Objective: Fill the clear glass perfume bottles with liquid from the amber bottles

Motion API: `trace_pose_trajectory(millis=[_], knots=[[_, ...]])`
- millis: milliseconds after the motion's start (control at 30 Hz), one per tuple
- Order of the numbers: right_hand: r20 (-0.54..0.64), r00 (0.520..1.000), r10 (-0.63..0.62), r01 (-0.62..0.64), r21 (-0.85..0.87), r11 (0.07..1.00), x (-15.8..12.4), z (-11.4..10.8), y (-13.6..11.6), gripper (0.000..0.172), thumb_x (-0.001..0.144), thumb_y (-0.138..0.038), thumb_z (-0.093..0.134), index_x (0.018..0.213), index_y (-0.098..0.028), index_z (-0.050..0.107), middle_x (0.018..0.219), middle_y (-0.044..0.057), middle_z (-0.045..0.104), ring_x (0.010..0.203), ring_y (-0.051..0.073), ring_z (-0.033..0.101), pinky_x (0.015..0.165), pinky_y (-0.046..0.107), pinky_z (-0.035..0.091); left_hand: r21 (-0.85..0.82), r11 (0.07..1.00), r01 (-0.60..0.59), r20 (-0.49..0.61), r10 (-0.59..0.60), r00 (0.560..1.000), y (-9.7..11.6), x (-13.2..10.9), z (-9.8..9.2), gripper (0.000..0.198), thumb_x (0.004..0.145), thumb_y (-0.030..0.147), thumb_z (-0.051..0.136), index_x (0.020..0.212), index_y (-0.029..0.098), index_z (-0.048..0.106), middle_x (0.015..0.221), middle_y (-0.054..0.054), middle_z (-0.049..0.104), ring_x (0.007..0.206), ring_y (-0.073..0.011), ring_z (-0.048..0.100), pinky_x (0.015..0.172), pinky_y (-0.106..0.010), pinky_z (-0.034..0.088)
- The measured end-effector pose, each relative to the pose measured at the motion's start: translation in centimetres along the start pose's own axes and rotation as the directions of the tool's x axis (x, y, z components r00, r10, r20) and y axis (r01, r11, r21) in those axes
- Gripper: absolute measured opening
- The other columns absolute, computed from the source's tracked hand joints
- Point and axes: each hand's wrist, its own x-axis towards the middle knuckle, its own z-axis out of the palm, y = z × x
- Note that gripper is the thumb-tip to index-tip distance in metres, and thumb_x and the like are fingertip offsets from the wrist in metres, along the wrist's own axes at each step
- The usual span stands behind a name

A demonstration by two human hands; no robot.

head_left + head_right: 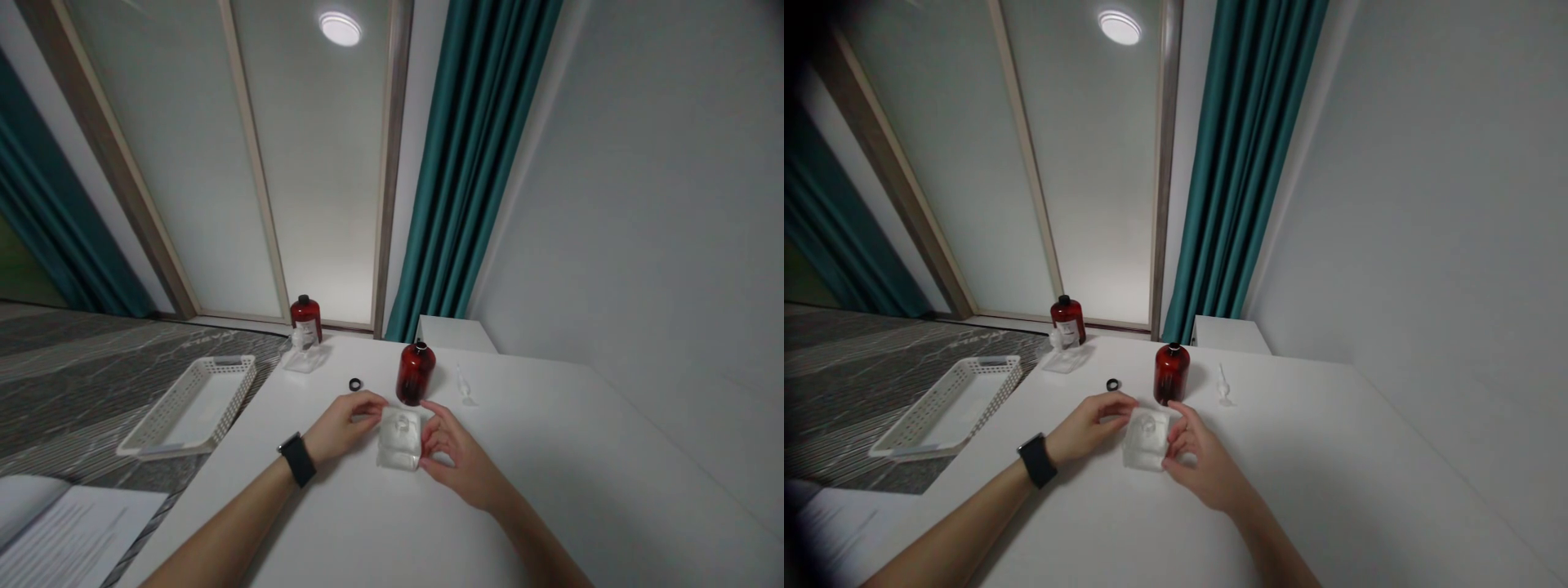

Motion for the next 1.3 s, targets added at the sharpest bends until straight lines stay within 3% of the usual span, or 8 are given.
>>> trace_pose_trajectory(millis=[100,200,300,433,667,833,1033,1300], knots=[[-0.069,0.998,0.007,-0.011,-0.066,0.998,0.1,0.3,0.1,0.075,0.075,-0.015,0.069,0.141,-0.03,0.037,0.096,-0.001,0.049,0.081,0.017,0.057,0.081,0.038,0.05,0.085,0.995,-0.052,0.001,0.052,0.999,0.5,0.0,-0.3,0.022,0.09,0.03,0.059,0.102,0.015,0.07,0.102,-0.01,0.073,0.095,-0.0223,0.068,0.089,-0.036,0.054],[-0.166,0.985,-0.05,0.009,-0.239,0.971,0.1,0.5,0.3,0.085,0.067,-0.013,0.075,0.143,-0.03,0.039,0.112,0.004,0.051,0.097,0.022,0.055,0.088,0.04,0.048,0.152,0.982,-0.109,0.074,0.099,0.992,1.1,-0.3,-1.1,0.026,0.091,0.029,0.059,0.111,0.016,0.068,0.111,-0.01,0.07,0.103,-0.0226,0.065,0.094,-0.037,0.052],[-0.166,0.983,-0.075,0.022,-0.304,0.952,0.0,0.5,0.6,0.092,0.066,-0.013,0.076,0.146,-0.032,0.035,0.133,0.007,0.048,0.112,0.026,0.053,0.096,0.044,0.045,0.199,0.971,-0.134,0.142,0.107,0.984,1.3,-0.7,-1.6,0.051,0.081,0.034,0.072,0.127,0.017,0.059,0.122,-0.011,0.065,0.107,-0.0245,0.062,0.097,-0.04,0.05],[-0.154,0.986,-0.067,0.022,-0.28,0.96,0.1,0.3,1.1,0.09,0.069,-0.014,0.073,0.148,-0.03,0.031,0.139,0.009,0.05,0.12,0.028,0.052,0.102,0.049,0.042,0.293,0.943,-0.157,0.184,0.106,0.977,1.2,-0.9,-1.5,0.076,0.068,0.036,0.085,0.133,0.017,0.051,0.124,-0.011,0.062,0.105,-0.0261,0.06,0.097,-0.043,0.048],[-0.129,0.987,-0.092,0.061,-0.231,0.971,0.4,-0.1,1.5,0.086,0.074,-0.014,0.071,0.148,-0.028,0.029,0.138,0.01,0.054,0.126,0.027,0.053,0.111,0.051,0.036,0.34,0.922,-0.185,0.184,0.128,0.975,1.4,-0.7,-0.9,0.064,0.07,0.028,0.084,0.126,0.019,0.056,0.114,-0.008,0.064,0.104,-0.0248,0.061,0.096,-0.041,0.048],[-0.12,0.989,-0.091,0.059,-0.245,0.968,0.3,-1.3,1.3,0.086,0.074,-0.014,0.072,0.147,-0.027,0.029,0.138,0.011,0.054,0.128,0.028,0.053,0.113,0.053,0.034,0.325,0.932,-0.162,0.139,0.123,0.983,1.1,-0.4,0.2,0.068,0.071,0.03,0.083,0.131,0.018,0.052,0.116,-0.01,0.064,0.104,-0.0257,0.062,0.096,-0.041,0.049],[-0.083,0.99,-0.118,0.096,-0.227,0.969,0.4,-2.4,0.9,0.082,0.074,-0.014,0.073,0.145,-0.027,0.034,0.135,0.011,0.057,0.126,0.027,0.055,0.108,0.051,0.041,0.283,0.946,-0.157,0.104,0.132,0.986,0.9,-0.1,1.3,0.061,0.074,0.032,0.08,0.128,0.019,0.055,0.118,-0.01,0.065,0.106,-0.0261,0.062,0.097,-0.042,0.049],[-0.099,0.989,-0.107,0.086,-0.193,0.977,0.7,-2.1,1.3,0.081,0.072,-0.012,0.074,0.143,-0.027,0.037,0.136,0.012,0.056,0.125,0.028,0.055,0.106,0.052,0.042,0.23,0.965,-0.124,0.112,0.101,0.989,0.9,0.1,1.3,0.062,0.074,0.028,0.08,0.13,0.018,0.055,0.123,-0.011,0.065,0.111,-0.0261,0.062,0.102,-0.042,0.048]])
